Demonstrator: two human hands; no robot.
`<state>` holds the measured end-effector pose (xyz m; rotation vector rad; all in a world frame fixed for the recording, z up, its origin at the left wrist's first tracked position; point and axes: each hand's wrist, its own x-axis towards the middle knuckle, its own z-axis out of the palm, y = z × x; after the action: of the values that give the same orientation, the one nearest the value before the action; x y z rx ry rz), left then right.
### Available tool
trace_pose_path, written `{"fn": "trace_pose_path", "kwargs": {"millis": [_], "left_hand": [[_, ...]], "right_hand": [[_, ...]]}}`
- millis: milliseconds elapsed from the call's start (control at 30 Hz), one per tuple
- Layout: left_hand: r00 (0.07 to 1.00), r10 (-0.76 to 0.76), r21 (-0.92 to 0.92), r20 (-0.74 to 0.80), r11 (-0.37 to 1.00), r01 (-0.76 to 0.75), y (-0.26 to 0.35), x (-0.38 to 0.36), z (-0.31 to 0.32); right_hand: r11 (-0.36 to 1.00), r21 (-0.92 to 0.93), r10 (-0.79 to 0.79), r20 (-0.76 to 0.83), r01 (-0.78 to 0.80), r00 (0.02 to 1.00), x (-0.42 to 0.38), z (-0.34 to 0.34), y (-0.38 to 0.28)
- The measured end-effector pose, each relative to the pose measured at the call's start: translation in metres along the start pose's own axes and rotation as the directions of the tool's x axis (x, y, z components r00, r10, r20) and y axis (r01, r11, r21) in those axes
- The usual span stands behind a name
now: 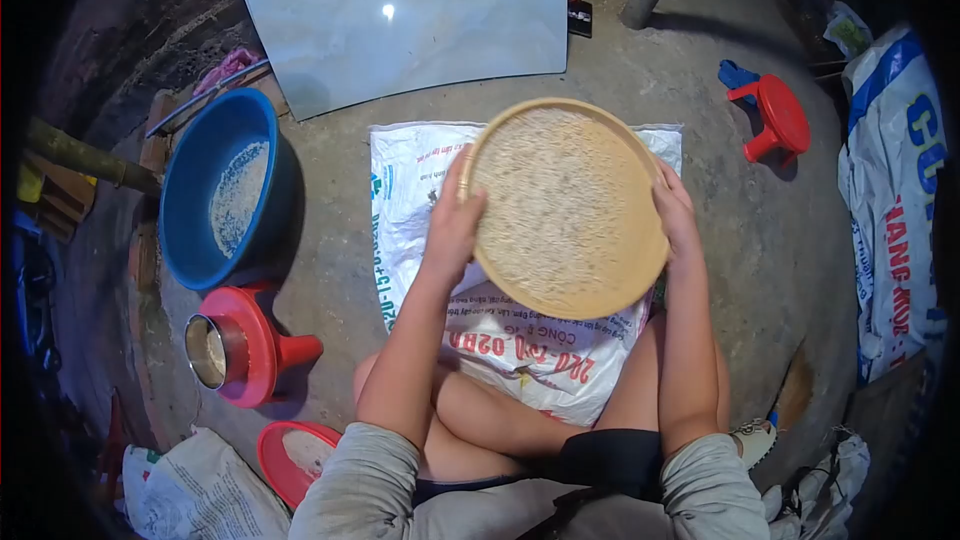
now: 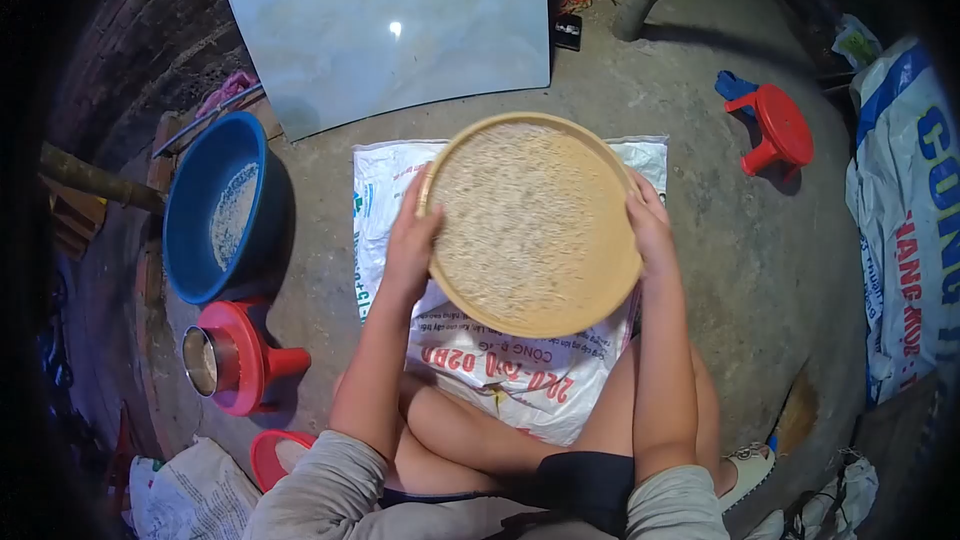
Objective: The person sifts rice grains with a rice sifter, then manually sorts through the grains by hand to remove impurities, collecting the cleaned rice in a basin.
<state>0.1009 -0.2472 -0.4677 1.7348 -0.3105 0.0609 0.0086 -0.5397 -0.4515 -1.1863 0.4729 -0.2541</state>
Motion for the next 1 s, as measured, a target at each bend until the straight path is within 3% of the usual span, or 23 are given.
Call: {"fn": "trace_pose_path", "kwargs": {"millis": [33,67,100,133,167,233,267,300,333,367,433,467,500,533,567,633,700,767,833,967,1000], "left_hand": [[0.960,-0.236,-0.094,0.148,0.963,0.251,0.030,0.000,-0.001],[0.844,-0.435,-0.149,0.315,0.855,0.497,0.045,0.001,0.003],[0.937,-0.223,-0.289,0.269,0.909,0.300,0.012,0.009,0.000],[0.918,-0.283,-0.370,0.278,0.850,0.375,-0.011,0.017,-0.012],[0.893,-0.344,-0.440,0.291,0.780,0.444,-0.023,0.020,-0.019],[0.873,-0.389,-0.437,0.294,0.758,0.484,-0.010,0.016,-0.022],[0.856,-0.428,-0.434,0.290,0.739,0.516,-0.006,0.016,-0.027],[0.922,-0.325,-0.474,0.211,0.791,0.387,-0.008,0.009,-0.014],[0.946,-0.306,-0.287,0.102,0.902,0.323,0.005,0.004,0.001],[0.941,-0.320,-0.159,0.110,0.929,0.335,0.024,-0.005,0.014],[0.950,-0.211,-0.344,0.231,0.895,0.283,0.029,-0.007,0.033],[0.808,-0.500,-0.139,0.310,0.817,0.559,0.031,-0.003,0.026],[0.927,-0.280,-0.122,0.248,0.941,0.317,0.004,0.004,0.015],[0.944,-0.276,-0.161,0.179,0.939,0.304,-0.044,0.015,0.004],[0.910,-0.328,-0.397,0.253,0.823,0.407,-0.024,0.022,-0.014],[0.888,-0.372,-0.583,0.269,0.671,0.458,-0.014,0.027,-0.042],[0.802,-0.571,-0.332,0.177,0.732,0.595,0.008,0.019,-0.039],[0.980,-0.184,-0.113,0.078,0.975,0.193,-0.034,0.007,-0.007],[0.978,-0.181,-0.132,0.102,0.972,0.194,-0.004,-0.011,0.032],[0.943,-0.236,-0.262,0.233,0.919,0.295,-0.014,0.003,0.022],[0.897,-0.394,-0.282,0.202,0.853,0.439,-0.011,0.007,0.008]], "right_hand": [[0.994,0.099,0.043,0.059,-0.048,0.997,-0.003,-0.012,-0.008],[0.996,0.081,0.040,0.056,-0.044,0.998,-0.006,-0.007,-0.005],[0.999,-0.044,-0.023,-0.048,0.021,0.999,-0.012,0.008,0.005],[0.983,-0.170,-0.097,-0.144,0.072,0.985,-0.016,0.021,0.012],[0.982,-0.176,-0.101,-0.150,0.074,0.983,-0.019,0.032,0.015],[0.923,-0.357,-0.159,-0.020,0.142,0.987,-0.026,0.055,0.017],[0.928,-0.370,-0.011,-0.125,-0.036,0.992,-0.042,0.077,-0.025],[0.969,-0.244,-0.042,-0.069,0.024,0.997,-0.025,0.053,-0.017],[0.991,-0.113,-0.079,-0.022,0.076,0.997,-0.007,0.018,-0.007],[0.991,-0.107,-0.080,-0.023,0.077,0.997,-0.001,-0.002,-0.003],[0.999,0.015,0.050,0.010,-0.051,0.999,-0.002,-0.019,-0.011],[0.999,-0.033,0.036,-0.009,-0.037,0.999,-0.006,-0.022,-0.005],[0.998,-0.043,0.034,-0.017,-0.034,0.999,-0.014,-0.002,-0.001],[0.991,-0.123,0.040,-0.061,-0.048,0.997,-0.021,0.024,0.007],[0.978,-0.198,0.046,-0.102,-0.065,0.994,-0.025,0.041,0.012],[0.958,-0.261,0.105,-0.064,-0.118,0.992,-0.023,0.059,0.015],[0.934,-0.321,0.163,-0.013,-0.158,0.987,-0.016,0.064,0.015],[0.971,-0.237,0.019,-0.012,-0.021,1.000,-0.001,0.023,0.008],[0.977,-0.213,-0.027,0.002,0.027,1.000,0.009,-0.023,0.002],[0.975,-0.218,0.018,-0.080,-0.035,0.997,-0.005,-0.015,-0.003],[0.939,-0.342,0.015,-0.071,-0.038,0.997,-0.007,0.005,0.005]]}}
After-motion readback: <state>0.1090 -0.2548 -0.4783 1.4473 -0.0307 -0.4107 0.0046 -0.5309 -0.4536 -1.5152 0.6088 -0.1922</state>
